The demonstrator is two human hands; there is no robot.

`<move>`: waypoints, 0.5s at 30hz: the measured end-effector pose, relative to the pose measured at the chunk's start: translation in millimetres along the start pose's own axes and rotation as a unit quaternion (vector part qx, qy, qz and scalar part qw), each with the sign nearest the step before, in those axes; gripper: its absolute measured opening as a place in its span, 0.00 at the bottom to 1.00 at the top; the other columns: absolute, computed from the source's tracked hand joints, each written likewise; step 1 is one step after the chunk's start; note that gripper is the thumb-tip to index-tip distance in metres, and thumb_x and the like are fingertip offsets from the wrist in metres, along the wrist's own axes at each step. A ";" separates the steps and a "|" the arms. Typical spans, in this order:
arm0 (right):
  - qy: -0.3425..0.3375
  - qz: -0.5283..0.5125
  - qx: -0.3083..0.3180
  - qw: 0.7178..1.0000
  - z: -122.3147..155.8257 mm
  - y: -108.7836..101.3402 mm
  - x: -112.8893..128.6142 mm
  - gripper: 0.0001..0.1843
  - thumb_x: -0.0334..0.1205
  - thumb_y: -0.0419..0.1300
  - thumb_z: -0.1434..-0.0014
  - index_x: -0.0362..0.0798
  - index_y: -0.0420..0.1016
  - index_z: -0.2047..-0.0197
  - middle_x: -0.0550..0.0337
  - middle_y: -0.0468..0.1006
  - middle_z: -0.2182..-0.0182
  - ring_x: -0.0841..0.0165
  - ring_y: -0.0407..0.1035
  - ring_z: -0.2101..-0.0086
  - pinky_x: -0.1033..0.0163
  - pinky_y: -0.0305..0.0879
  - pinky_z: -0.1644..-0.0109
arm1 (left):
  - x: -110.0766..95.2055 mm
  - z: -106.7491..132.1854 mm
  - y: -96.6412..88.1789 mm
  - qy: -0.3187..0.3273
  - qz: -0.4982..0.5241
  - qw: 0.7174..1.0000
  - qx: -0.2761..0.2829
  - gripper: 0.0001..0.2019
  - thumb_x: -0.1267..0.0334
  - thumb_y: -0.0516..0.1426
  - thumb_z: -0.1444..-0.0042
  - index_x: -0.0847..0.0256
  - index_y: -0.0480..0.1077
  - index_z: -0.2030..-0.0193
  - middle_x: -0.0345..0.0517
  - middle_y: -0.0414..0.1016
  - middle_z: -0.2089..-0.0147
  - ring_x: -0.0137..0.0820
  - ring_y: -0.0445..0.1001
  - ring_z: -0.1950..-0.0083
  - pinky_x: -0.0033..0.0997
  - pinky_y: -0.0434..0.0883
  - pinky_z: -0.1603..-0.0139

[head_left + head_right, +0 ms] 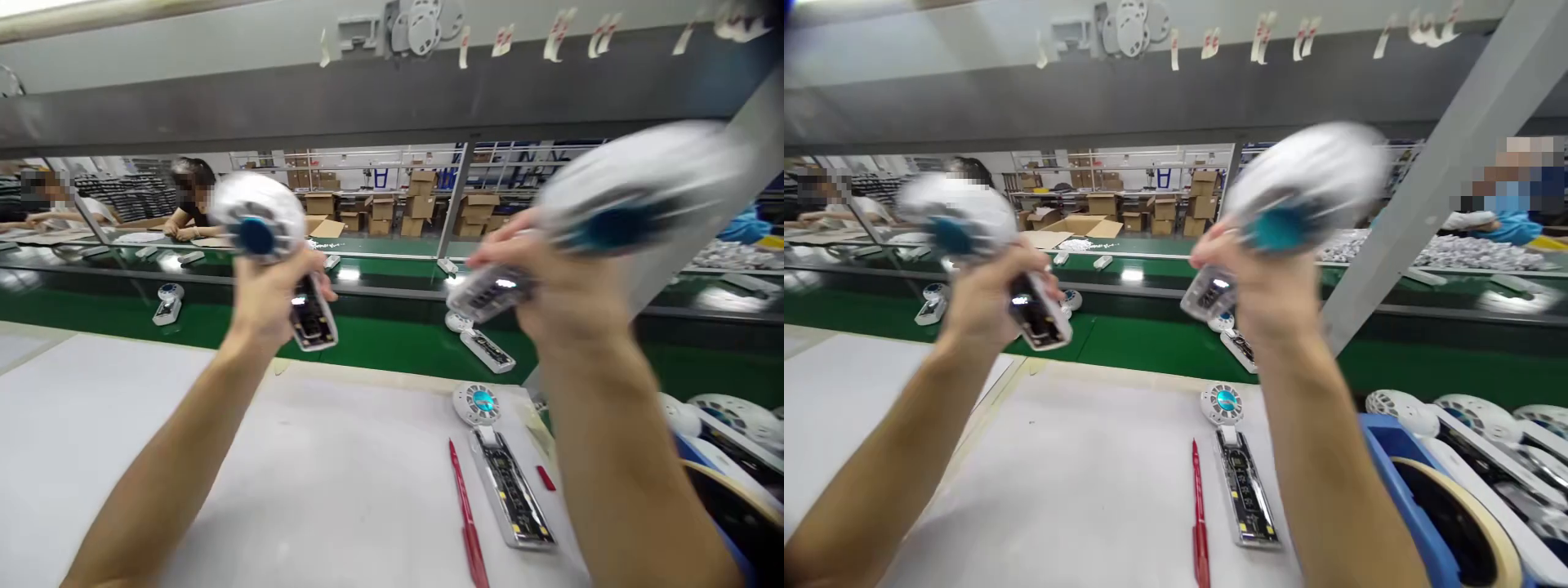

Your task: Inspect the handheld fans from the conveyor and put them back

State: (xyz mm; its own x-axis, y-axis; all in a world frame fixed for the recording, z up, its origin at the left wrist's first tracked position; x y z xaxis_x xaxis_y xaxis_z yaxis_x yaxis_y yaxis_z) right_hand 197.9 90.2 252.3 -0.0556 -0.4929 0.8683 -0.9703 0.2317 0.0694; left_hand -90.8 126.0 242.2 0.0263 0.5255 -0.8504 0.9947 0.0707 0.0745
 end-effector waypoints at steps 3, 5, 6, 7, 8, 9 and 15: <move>0.183 0.123 0.033 0.975 -20.6 34.9 -81.3 0.05 0.38 0.60 0.37 0.45 0.72 0.64 0.59 0.79 0.65 0.70 0.75 0.65 0.65 0.74 0.59 | 95.4 -18.5 47.1 -0.137 -0.168 0.972 0.089 0.09 0.66 0.65 0.50 0.66 0.70 0.65 0.41 0.74 0.69 0.31 0.75 0.68 0.33 0.75 0.65; 0.240 0.194 0.061 0.949 -26.9 53.0 -130.4 0.09 0.40 0.62 0.36 0.41 0.73 0.61 0.54 0.79 0.64 0.69 0.75 0.68 0.65 0.73 0.63 | 146.8 -21.3 62.9 -0.173 -0.234 0.950 0.114 0.09 0.64 0.65 0.45 0.68 0.73 0.62 0.46 0.76 0.63 0.32 0.76 0.63 0.35 0.76 0.61; 0.263 0.237 0.079 0.932 -27.4 59.5 -153.0 0.11 0.41 0.63 0.36 0.40 0.74 0.58 0.54 0.79 0.64 0.69 0.74 0.68 0.64 0.73 0.63 | 167.9 -20.9 66.8 -0.183 -0.267 0.938 0.121 0.11 0.61 0.62 0.40 0.66 0.73 0.56 0.47 0.76 0.58 0.32 0.76 0.59 0.37 0.76 0.57; 0.279 0.282 0.100 0.913 -27.1 64.6 -173.0 0.13 0.44 0.63 0.35 0.41 0.74 0.56 0.55 0.78 0.63 0.69 0.74 0.67 0.63 0.74 0.63 | 185.9 -19.6 68.4 -0.192 -0.299 0.926 0.126 0.13 0.58 0.61 0.37 0.65 0.73 0.52 0.48 0.76 0.54 0.34 0.76 0.55 0.40 0.76 0.54; 0.291 0.330 0.121 0.890 -26.2 67.7 -190.5 0.15 0.46 0.62 0.34 0.41 0.74 0.54 0.56 0.78 0.62 0.69 0.74 0.66 0.62 0.74 0.62 | 200.0 -18.4 68.6 -0.194 -0.330 0.915 0.130 0.14 0.57 0.60 0.36 0.64 0.72 0.49 0.50 0.75 0.50 0.36 0.76 0.51 0.42 0.76 0.51; 0.300 0.378 0.141 0.864 -25.0 69.1 -205.3 0.16 0.48 0.61 0.33 0.41 0.74 0.54 0.56 0.78 0.61 0.69 0.75 0.65 0.60 0.74 0.61 | 211.3 -17.3 67.1 -0.195 -0.360 0.903 0.133 0.16 0.57 0.60 0.36 0.64 0.71 0.47 0.51 0.74 0.47 0.37 0.75 0.48 0.45 0.75 0.48; 0.245 0.594 0.235 0.730 -31.8 67.4 -233.9 0.18 0.50 0.60 0.32 0.42 0.76 0.54 0.52 0.79 0.57 0.63 0.75 0.57 0.52 0.72 0.50 | 229.9 -32.2 8.1 -0.142 -0.519 0.831 0.143 0.22 0.51 0.57 0.36 0.61 0.69 0.40 0.54 0.65 0.34 0.46 0.64 0.34 0.57 0.63 0.35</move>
State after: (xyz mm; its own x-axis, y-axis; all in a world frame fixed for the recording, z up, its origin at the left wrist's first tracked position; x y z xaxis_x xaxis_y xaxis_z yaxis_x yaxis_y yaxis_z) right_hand 153.0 247.8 69.5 -0.9438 0.2061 0.2584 -0.2861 -0.1185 -0.9508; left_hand -79.8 274.6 64.0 -0.8783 0.0837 -0.4708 0.4781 0.1347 -0.8679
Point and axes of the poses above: each hand's wrist, its own z-axis away from the middle knuckle, its own y-axis out of the palm, x = y × z, the point moved 10 cm from there along -z, towards the middle knuckle
